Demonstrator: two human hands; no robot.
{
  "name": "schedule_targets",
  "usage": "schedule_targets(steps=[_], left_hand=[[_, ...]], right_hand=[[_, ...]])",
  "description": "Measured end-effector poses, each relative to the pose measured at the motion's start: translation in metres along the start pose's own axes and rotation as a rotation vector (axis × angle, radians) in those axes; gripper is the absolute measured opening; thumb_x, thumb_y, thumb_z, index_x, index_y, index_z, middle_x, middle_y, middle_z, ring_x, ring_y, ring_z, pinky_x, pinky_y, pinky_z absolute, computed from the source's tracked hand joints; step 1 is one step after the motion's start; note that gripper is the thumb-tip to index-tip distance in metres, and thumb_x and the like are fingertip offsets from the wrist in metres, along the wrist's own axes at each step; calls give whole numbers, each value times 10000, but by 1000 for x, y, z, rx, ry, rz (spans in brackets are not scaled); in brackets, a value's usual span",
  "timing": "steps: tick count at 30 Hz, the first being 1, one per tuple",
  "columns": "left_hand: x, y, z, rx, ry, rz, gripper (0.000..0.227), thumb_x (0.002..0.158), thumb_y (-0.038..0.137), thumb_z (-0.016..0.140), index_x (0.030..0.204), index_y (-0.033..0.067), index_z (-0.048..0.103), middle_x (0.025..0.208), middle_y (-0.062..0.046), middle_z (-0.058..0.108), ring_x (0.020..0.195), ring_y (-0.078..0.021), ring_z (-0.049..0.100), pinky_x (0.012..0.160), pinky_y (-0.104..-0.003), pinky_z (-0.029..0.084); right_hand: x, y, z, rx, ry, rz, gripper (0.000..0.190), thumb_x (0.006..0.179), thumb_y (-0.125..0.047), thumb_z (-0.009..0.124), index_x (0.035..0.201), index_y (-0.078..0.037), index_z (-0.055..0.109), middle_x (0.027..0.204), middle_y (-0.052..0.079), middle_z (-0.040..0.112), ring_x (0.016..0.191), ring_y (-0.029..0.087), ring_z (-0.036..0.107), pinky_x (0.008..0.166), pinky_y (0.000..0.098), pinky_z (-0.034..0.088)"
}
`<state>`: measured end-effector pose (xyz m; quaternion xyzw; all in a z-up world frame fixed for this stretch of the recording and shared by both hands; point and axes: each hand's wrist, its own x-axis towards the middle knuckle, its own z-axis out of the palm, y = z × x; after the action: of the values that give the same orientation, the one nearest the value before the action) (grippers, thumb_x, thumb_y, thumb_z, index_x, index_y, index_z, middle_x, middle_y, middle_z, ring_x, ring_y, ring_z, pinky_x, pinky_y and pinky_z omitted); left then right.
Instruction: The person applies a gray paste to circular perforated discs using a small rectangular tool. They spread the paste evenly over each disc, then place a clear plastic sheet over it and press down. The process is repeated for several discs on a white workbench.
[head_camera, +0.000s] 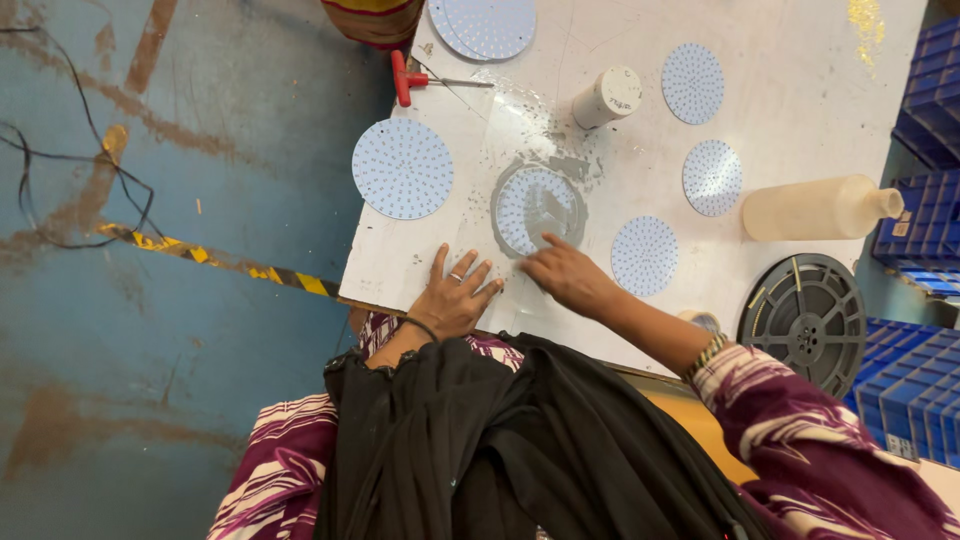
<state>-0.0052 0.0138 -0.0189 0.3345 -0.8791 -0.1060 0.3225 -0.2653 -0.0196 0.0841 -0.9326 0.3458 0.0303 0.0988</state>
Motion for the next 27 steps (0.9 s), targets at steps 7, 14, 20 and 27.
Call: schedule_targets(steps=[7, 14, 20, 27], left_hand=[[-1, 0, -1, -15, -17, 6, 356, 925, 248, 642, 1259, 168, 734, 1369, -129, 622, 1368, -361, 496, 1168, -694, 248], [-1, 4, 0, -37, 8, -13, 336, 942, 234, 645, 1259, 171, 735, 1373, -114, 625, 1377, -352, 489, 1175, -694, 244], [3, 2, -3, -31, -11, -17, 330, 943, 226, 629, 1247, 169, 746, 1360, -114, 639, 1369, -351, 494, 1171, -691, 246], [3, 1, -4, -17, -24, -1, 337, 949, 242, 627, 1258, 166, 738, 1368, -128, 637, 1373, -364, 492, 1162, -695, 252]], right_hand=[[60, 75, -27, 44, 100, 247, 347, 899, 68, 557, 1159, -86, 727, 1048, 133, 758, 972, 307, 712, 1206, 539, 299], [59, 61, -28, 7, -89, 239, 393, 888, 116, 534, 1137, -108, 739, 994, 125, 765, 956, 283, 718, 1269, 516, 296], [-10, 16, -17, 46, 5, 150, 401, 848, 59, 608, 1229, -50, 670, 1100, 141, 751, 1103, 284, 703, 1228, 525, 317], [29, 32, -25, 96, 17, 332, 459, 848, 120, 570, 1228, -99, 704, 1117, 100, 759, 1064, 278, 710, 1248, 509, 316]])
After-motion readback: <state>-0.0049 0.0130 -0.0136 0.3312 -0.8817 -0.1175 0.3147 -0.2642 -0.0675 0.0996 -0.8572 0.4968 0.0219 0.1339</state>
